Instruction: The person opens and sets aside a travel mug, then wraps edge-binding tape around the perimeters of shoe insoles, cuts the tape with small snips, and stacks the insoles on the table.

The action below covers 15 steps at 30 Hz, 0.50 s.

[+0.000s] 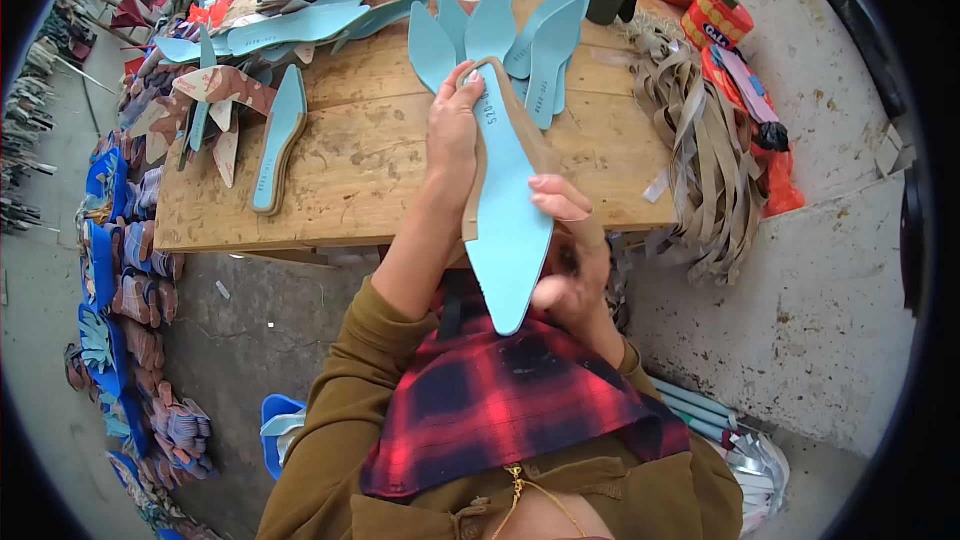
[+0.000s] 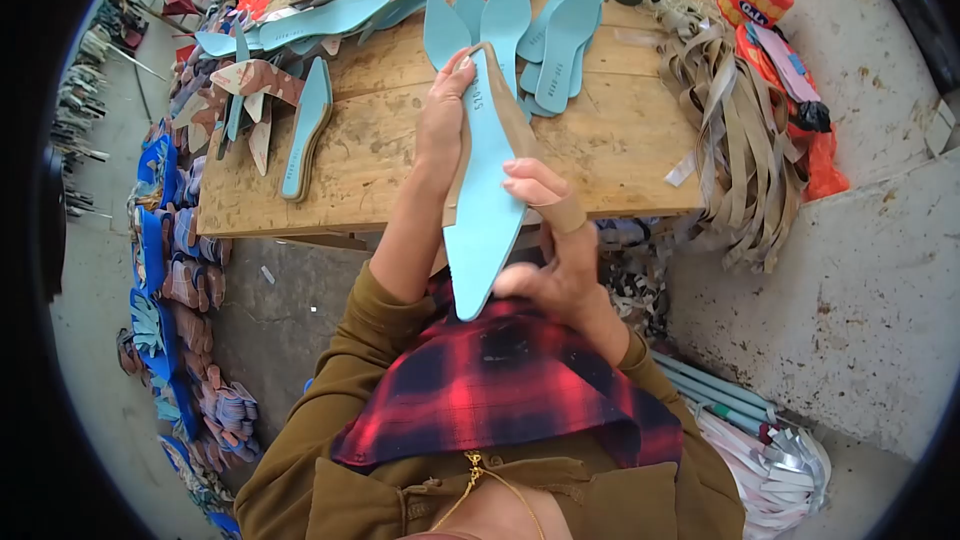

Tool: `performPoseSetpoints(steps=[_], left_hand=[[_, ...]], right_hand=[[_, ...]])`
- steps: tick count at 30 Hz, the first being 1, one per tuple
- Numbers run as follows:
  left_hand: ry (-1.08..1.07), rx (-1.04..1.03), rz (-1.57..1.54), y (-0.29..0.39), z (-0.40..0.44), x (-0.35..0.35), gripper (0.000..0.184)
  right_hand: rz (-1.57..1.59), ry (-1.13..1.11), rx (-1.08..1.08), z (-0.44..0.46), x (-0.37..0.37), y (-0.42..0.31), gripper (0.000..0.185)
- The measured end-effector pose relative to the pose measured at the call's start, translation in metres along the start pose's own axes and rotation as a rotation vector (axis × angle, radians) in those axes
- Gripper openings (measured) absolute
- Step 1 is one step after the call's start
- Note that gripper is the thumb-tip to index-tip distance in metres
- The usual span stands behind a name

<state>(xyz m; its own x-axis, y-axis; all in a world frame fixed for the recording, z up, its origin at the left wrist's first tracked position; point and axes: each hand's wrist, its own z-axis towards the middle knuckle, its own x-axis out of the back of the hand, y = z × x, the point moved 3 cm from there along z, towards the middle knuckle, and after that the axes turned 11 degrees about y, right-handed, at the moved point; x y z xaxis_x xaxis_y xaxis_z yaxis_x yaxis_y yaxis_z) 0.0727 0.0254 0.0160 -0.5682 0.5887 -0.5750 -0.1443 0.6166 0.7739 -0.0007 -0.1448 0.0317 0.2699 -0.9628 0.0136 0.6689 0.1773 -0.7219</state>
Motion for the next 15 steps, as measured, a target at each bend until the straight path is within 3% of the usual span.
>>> performPoseSetpoints(steps=[1,2,3,4,5,7,8,11,13,15], left_hand=[[0.047,0.009,-0.035,-0.003,0.006,-0.002,0.030],[0.093,0.026,-0.065,-0.009,0.011,-0.007,0.029],[0.134,0.047,-0.093,-0.017,0.017,-0.011,0.028],[0.082,0.126,-0.253,-0.029,0.030,-0.015,0.029],[0.007,0.035,-0.085,-0.014,0.019,-0.023,0.034],[-0.127,-0.142,0.250,0.031,-0.015,-0.032,0.045],[-0.139,-0.446,0.483,0.044,-0.011,-0.018,0.067],[-0.519,-0.739,1.157,0.072,-0.056,-0.006,0.079],[-0.498,-0.657,1.301,0.067,-0.074,-0.002,0.081],[-0.481,-0.510,1.308,0.069,-0.078,0.011,0.080]], right_hand=[[-0.046,0.032,0.053,0.001,-0.006,-0.003,0.072],[-0.218,0.021,0.232,0.018,-0.008,-0.006,0.102],[-0.428,0.038,0.288,0.030,-0.002,0.015,0.103],[-0.395,0.017,0.316,0.059,0.004,0.003,0.098],[-0.240,0.030,0.324,0.087,0.017,0.001,0.091],[0.079,0.206,-0.083,0.124,0.042,-0.022,0.082],[0.181,0.152,-0.169,0.128,0.051,-0.022,0.079],[0.312,-0.001,-0.339,0.106,0.036,0.005,0.071],[0.392,-0.113,-0.421,0.070,0.003,0.017,0.071],[0.437,-0.022,-0.641,0.060,-0.006,0.020,0.056]])
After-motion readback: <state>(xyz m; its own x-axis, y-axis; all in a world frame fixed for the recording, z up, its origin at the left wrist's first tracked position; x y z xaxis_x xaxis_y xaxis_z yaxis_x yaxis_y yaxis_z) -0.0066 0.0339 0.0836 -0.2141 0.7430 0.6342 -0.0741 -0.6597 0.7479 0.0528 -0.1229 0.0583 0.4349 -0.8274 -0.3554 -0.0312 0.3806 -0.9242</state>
